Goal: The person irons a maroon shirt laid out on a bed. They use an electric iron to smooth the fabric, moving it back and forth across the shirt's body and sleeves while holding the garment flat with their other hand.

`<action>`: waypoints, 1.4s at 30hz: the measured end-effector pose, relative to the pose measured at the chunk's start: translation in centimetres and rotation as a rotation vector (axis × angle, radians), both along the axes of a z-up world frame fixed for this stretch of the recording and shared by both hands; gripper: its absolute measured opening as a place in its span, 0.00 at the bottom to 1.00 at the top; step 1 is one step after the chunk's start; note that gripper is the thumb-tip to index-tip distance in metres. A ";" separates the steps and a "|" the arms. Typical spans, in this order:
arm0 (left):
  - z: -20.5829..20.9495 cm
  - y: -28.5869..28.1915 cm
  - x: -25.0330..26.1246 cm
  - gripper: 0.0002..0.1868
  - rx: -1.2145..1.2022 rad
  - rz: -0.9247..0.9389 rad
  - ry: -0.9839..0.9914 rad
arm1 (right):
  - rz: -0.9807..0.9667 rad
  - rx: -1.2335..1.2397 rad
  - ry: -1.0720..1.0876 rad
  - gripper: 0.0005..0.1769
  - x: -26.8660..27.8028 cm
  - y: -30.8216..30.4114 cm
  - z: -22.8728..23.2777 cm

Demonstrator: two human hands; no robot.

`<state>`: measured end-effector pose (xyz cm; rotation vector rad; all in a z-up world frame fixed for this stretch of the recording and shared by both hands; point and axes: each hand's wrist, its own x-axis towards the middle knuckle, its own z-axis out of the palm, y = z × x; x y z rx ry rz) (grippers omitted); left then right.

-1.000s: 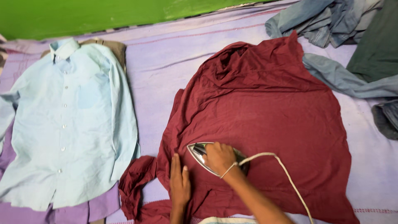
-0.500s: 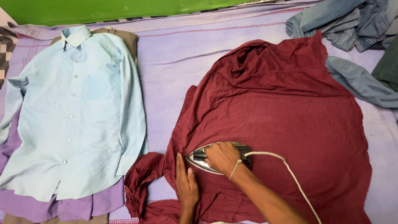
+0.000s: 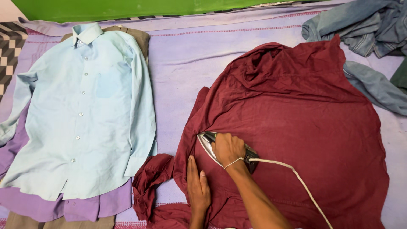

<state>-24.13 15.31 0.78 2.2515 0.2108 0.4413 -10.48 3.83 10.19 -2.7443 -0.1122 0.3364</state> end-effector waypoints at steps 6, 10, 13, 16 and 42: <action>0.6 0.1 -0.2 0.31 -0.083 0.058 0.010 | 0.264 0.085 -0.229 0.16 0.7 -2.1 -2.6; 0.7 0.4 0.1 0.31 -0.122 0.111 0.008 | 0.558 0.088 -0.201 0.15 0.6 -3.3 -3.1; 0.6 0.4 0.1 0.31 -0.153 0.125 0.002 | 0.753 -0.029 -0.036 0.13 1.0 -4.3 -2.0; 0.6 0.3 -0.1 0.30 -0.161 0.131 0.005 | 0.875 -0.115 -0.016 0.14 0.4 -4.6 -0.9; 0.4 -0.3 0.3 0.30 0.074 0.014 -0.020 | 0.115 -0.058 0.044 0.16 2.8 0.3 0.5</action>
